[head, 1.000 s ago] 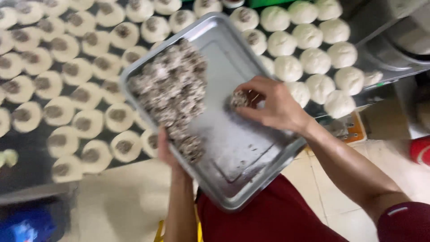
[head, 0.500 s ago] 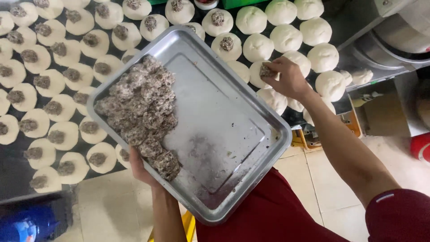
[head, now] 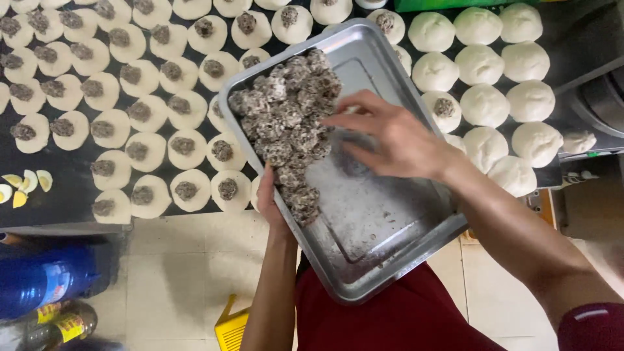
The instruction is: Place meat filling balls onto pre-portioned dough circles on a bakery workbench.
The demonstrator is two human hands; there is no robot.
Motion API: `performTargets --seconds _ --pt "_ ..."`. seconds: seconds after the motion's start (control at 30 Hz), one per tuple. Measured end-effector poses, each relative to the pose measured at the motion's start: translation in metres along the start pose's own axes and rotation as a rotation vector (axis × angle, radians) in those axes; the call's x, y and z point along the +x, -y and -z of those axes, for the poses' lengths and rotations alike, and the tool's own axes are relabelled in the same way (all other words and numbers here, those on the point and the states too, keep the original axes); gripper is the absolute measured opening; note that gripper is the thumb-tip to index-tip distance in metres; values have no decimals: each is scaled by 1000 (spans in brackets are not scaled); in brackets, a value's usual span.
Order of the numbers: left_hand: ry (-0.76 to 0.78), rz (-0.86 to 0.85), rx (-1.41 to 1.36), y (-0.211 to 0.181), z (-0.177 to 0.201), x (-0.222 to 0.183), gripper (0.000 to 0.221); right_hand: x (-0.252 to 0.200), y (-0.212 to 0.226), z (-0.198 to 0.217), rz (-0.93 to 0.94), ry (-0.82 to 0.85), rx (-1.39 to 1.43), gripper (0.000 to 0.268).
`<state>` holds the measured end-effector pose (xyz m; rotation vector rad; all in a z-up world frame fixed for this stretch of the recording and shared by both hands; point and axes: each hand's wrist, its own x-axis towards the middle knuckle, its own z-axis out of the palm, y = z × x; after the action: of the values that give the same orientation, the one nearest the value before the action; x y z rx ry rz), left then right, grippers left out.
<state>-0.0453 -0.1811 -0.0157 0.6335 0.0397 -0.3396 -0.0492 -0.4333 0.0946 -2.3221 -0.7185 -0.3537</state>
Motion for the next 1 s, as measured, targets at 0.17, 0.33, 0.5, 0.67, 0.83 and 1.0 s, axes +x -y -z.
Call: performTargets --seconds 0.17,0.33,0.5,0.67,0.83,1.0 --pt "-4 56 -69 -3 2 -3 53 21 3 -22 41 61 -131 46" --pt "2 75 -77 0 26 -4 53 -2 5 -38 -86 41 -102 27" --pt "-17 70 -76 -16 7 -5 54 -3 1 -42 -160 -6 -30 24" --pt "-131 54 25 -19 35 -7 56 2 10 -35 -335 44 45 41" --pt "-158 -186 368 -44 116 -27 52 -27 -12 -1 -221 -130 172 47" --pt "-239 -263 297 -71 56 -34 51 -76 -99 -11 -536 -288 -76 41"
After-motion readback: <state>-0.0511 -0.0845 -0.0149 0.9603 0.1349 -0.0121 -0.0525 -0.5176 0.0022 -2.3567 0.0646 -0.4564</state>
